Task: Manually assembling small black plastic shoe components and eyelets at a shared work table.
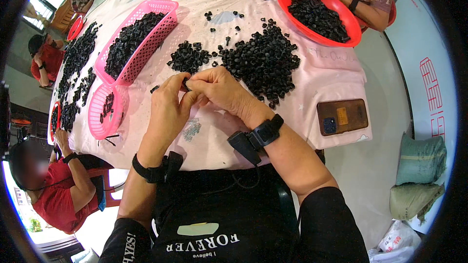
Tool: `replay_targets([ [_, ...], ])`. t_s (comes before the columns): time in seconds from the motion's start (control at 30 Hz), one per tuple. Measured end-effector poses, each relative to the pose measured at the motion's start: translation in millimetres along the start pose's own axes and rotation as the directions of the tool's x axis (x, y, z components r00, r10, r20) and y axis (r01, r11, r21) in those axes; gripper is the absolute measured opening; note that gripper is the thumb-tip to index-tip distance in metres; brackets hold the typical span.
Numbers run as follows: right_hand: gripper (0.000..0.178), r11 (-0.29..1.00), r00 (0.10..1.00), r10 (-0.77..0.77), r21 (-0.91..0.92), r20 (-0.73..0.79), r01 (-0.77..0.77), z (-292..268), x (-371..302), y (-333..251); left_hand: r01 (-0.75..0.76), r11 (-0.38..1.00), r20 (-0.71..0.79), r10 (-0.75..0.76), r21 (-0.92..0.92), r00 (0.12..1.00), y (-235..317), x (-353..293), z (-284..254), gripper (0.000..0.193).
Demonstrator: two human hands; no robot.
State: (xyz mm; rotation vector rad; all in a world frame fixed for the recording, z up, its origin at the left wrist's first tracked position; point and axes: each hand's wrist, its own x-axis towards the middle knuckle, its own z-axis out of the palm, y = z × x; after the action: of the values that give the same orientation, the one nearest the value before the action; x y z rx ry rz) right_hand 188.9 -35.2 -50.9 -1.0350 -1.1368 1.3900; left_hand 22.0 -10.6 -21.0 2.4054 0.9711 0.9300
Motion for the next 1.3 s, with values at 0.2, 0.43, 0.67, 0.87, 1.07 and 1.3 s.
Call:
replay_targets([
  [0.2, 0.023, 0.999, 0.999, -0.047, -0.017, 0.015, 0.048, -1.2, -0.5, -0.8, 0.000, 0.999, -0.020, 0.001, 0.053, 1.000, 0.2, -0.8, 2.1, 0.033],
  [0.43, 0.023, 0.999, 1.000, -0.024, -0.027, 0.014, 0.024, -2.4, -0.2, 0.7, -0.003, 1.000, 0.002, 0.003, -0.019, 1.000, -5.7, 2.3, -1.5, 0.036],
  [0.67, 0.021, 0.999, 0.999, 0.053, 0.008, 0.006, -0.053, 1.1, -1.5, -6.0, -0.002, 1.000, -0.050, 0.002, 0.014, 0.999, -4.7, 0.4, -0.4, 0.040],
  [0.87, 0.021, 0.999, 0.999, 0.036, 0.039, 0.007, -0.036, 0.5, -2.1, -3.8, 0.043, 0.999, -0.025, -0.043, -0.029, 0.999, -2.0, 2.6, -4.3, 0.040],
  [1.07, 0.020, 0.998, 1.000, 0.015, 0.064, -0.020, -0.014, 2.8, -1.1, -2.8, -0.031, 0.999, -0.023, 0.031, -0.012, 0.999, -5.0, 6.4, -6.2, 0.039],
  [1.3, 0.020, 0.996, 0.998, -0.004, 0.090, -0.057, 0.009, 2.4, -0.8, -2.1, 0.063, 0.998, -0.031, -0.064, -0.021, 0.997, 0.2, 4.7, -2.8, 0.038],
])
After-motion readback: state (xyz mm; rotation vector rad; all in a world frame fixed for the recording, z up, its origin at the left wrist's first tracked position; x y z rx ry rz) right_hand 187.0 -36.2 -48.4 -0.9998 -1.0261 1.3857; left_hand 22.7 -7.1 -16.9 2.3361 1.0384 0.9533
